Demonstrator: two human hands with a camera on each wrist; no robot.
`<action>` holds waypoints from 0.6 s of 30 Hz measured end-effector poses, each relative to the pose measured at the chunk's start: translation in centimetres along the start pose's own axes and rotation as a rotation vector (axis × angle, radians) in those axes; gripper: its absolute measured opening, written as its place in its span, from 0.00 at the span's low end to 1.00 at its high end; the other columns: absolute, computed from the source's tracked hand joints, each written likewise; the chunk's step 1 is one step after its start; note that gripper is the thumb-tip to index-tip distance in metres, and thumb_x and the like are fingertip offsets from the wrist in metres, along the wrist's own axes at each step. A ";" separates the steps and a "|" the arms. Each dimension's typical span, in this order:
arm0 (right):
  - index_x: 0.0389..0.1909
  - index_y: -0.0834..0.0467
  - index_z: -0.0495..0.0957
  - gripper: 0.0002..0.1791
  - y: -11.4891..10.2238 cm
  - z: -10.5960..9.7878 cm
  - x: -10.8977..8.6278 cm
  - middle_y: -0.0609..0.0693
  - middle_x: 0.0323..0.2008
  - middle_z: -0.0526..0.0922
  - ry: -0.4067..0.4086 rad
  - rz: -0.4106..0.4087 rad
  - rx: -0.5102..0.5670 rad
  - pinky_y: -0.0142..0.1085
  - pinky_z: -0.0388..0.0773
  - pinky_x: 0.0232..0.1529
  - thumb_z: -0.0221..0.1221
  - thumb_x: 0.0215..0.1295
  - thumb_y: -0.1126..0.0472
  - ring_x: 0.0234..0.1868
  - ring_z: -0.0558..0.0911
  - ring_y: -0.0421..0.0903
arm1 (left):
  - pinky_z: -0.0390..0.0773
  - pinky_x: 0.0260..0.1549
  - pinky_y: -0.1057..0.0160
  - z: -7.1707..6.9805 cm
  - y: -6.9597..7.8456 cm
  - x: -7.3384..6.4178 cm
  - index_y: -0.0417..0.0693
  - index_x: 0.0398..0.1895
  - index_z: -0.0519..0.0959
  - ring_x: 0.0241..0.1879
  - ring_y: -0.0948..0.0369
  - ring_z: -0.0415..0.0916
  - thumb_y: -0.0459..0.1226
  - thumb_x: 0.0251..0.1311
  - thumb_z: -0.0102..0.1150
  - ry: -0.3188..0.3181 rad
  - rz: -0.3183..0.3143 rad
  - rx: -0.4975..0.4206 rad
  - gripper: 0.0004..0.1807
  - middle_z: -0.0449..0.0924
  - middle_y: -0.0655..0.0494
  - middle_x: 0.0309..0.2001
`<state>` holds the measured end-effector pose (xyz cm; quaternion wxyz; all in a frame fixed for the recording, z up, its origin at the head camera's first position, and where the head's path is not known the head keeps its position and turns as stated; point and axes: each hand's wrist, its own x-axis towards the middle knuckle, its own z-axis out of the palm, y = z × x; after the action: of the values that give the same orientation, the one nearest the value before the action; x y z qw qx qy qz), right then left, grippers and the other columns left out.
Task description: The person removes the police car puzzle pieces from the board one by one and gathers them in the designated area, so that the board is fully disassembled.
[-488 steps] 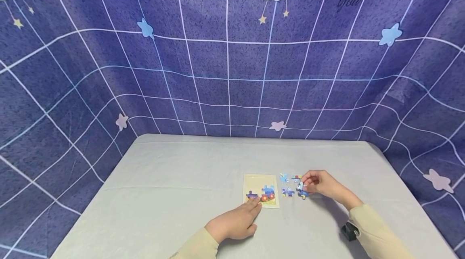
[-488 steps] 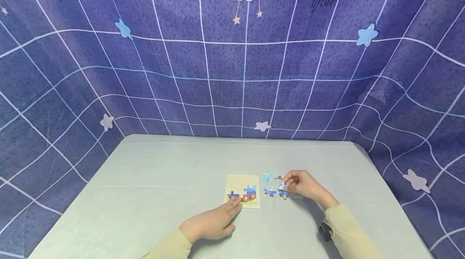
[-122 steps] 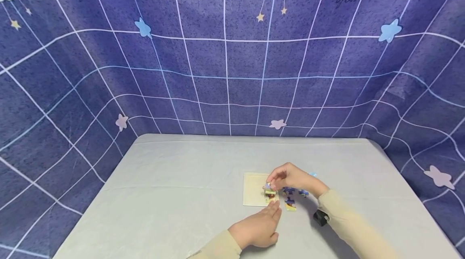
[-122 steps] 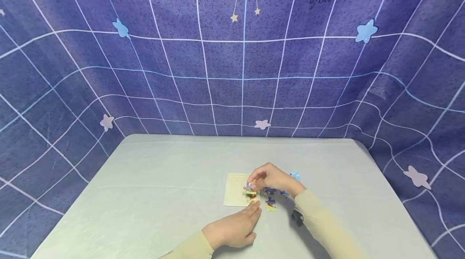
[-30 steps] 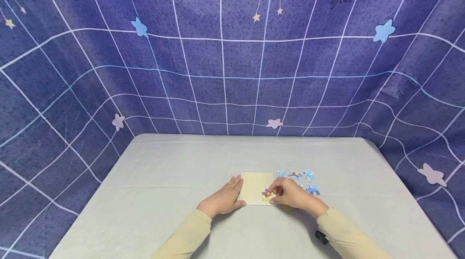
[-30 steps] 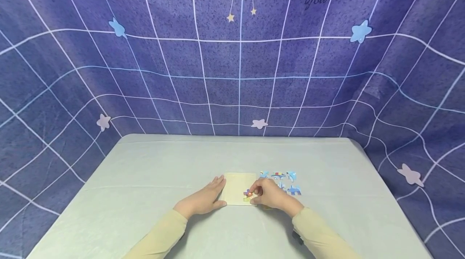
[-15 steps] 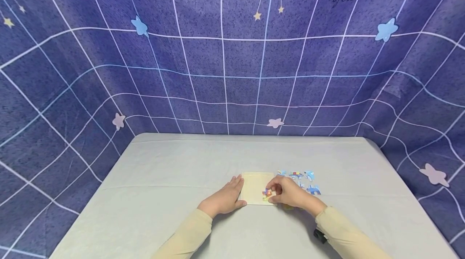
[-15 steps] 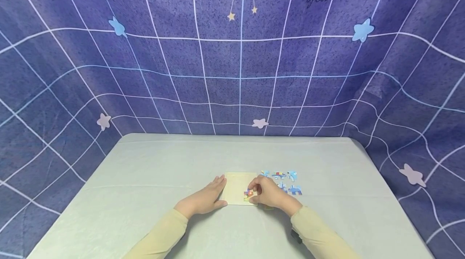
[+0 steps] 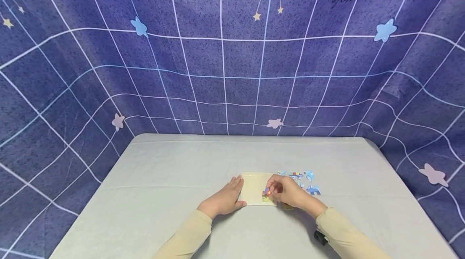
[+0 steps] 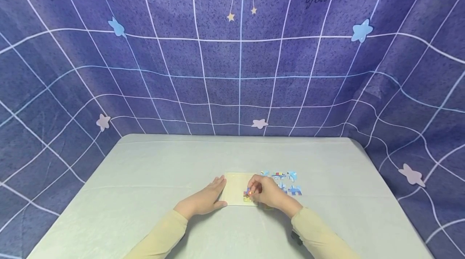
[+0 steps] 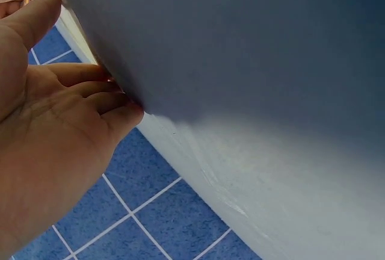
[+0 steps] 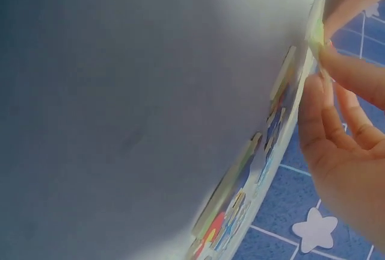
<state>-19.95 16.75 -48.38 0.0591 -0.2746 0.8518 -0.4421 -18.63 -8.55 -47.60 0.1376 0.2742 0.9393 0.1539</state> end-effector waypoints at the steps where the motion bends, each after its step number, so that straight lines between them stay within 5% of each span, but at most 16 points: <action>1: 0.35 0.63 0.77 0.11 -0.1 -0.1 0.0 0.52 0.28 0.79 -0.002 0.000 0.024 0.30 0.77 0.30 0.63 0.52 0.77 0.28 0.77 0.40 | 0.51 0.70 0.50 0.0 0.0 0.0 0.30 0.72 0.53 0.73 0.46 0.46 0.49 0.65 0.54 -0.001 0.000 0.000 0.42 0.47 0.37 0.74; 7: 0.37 0.66 0.79 0.08 0.0 -1.0 -0.2 0.58 0.30 0.81 -0.020 0.038 0.192 0.31 0.80 0.32 0.62 0.55 0.76 0.31 0.80 0.45 | 0.52 0.70 0.50 0.0 0.1 -0.1 0.29 0.71 0.53 0.73 0.45 0.46 0.48 0.65 0.55 -0.002 0.001 -0.001 0.42 0.47 0.37 0.74; 18: 0.43 0.69 0.79 0.11 1.4 -5.5 -3.0 0.60 0.34 0.82 0.021 0.179 0.247 0.43 0.84 0.35 0.61 0.58 0.72 0.32 0.84 0.50 | 0.51 0.70 0.50 -0.1 0.2 -0.1 0.28 0.71 0.53 0.73 0.45 0.46 0.48 0.65 0.55 0.008 0.008 -0.007 0.42 0.48 0.36 0.74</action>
<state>-19.90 22.90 -46.61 0.1229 -0.1837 0.8125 -0.5394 -18.54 -8.48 -47.43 0.1340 0.2769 0.9382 0.1586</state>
